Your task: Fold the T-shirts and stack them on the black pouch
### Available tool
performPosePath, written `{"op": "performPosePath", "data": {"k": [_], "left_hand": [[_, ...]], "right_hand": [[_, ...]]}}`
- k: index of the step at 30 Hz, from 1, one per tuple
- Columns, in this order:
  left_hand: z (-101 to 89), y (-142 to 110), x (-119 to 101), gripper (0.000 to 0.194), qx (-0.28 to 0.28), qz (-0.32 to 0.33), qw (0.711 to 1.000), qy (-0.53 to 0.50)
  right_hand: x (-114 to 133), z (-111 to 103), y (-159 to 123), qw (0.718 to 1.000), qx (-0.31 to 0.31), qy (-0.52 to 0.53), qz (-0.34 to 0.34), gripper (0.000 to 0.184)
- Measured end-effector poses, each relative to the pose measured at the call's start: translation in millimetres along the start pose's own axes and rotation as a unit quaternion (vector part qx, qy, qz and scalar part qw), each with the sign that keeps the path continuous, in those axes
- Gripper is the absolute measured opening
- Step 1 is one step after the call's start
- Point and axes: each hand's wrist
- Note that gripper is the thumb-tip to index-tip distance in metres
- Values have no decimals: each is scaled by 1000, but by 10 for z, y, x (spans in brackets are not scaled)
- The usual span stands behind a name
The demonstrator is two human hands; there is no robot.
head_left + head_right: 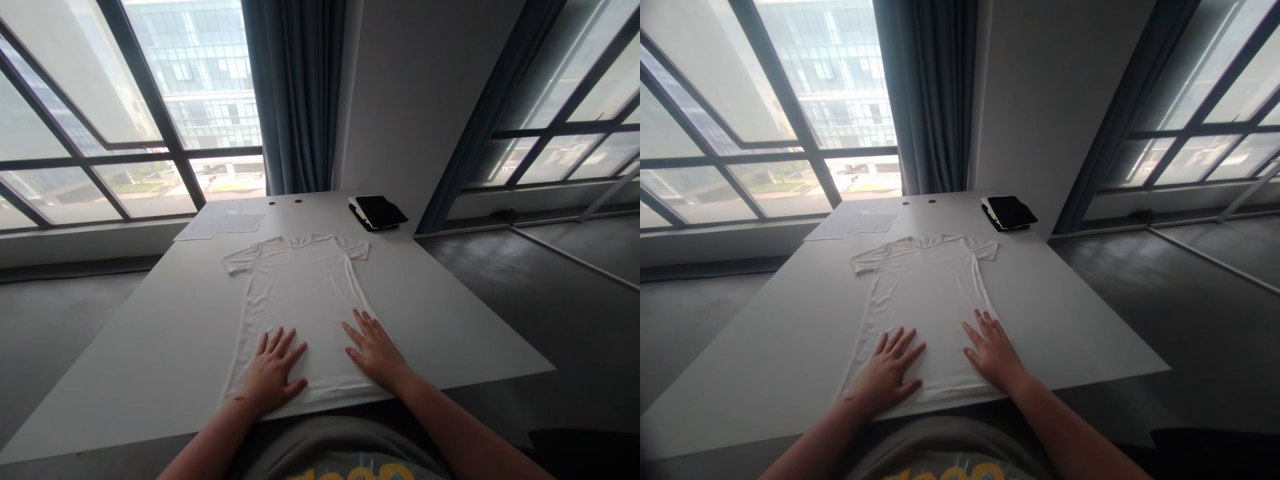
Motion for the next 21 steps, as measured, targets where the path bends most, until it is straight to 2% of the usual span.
{"op": "performPosePath", "data": {"k": [8, 11, 13, 16, 21], "left_hand": [[-6, -92, -8, 83, 26, 0, 1000, -15], [6, -79, -23, 73, 17, -8, 1000, -13], [6, 2, -62, 64, 9, -22, 1000, -10], [23, 241, -180, 66, -3, -22, 1000, -10], [140, 616, -406, 77, -16, 57, 998, -28]], "right_hand": [[-39, 76, -25, 1000, 0, -15, 2, 63], [-20, 130, -41, 1000, -15, -16, 1, 65], [-8, 164, -55, 1000, -26, -14, -3, 66], [7, 188, -60, 999, -34, -7, -13, 66], [8, 165, -56, 999, -30, 1, -11, 66]]}}
Point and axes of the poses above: each hand's wrist, its own y-axis towards the middle knuckle, its own z-axis out of the palm, x = y × z, and after that the axes turned 14 degrees about z, right-handed
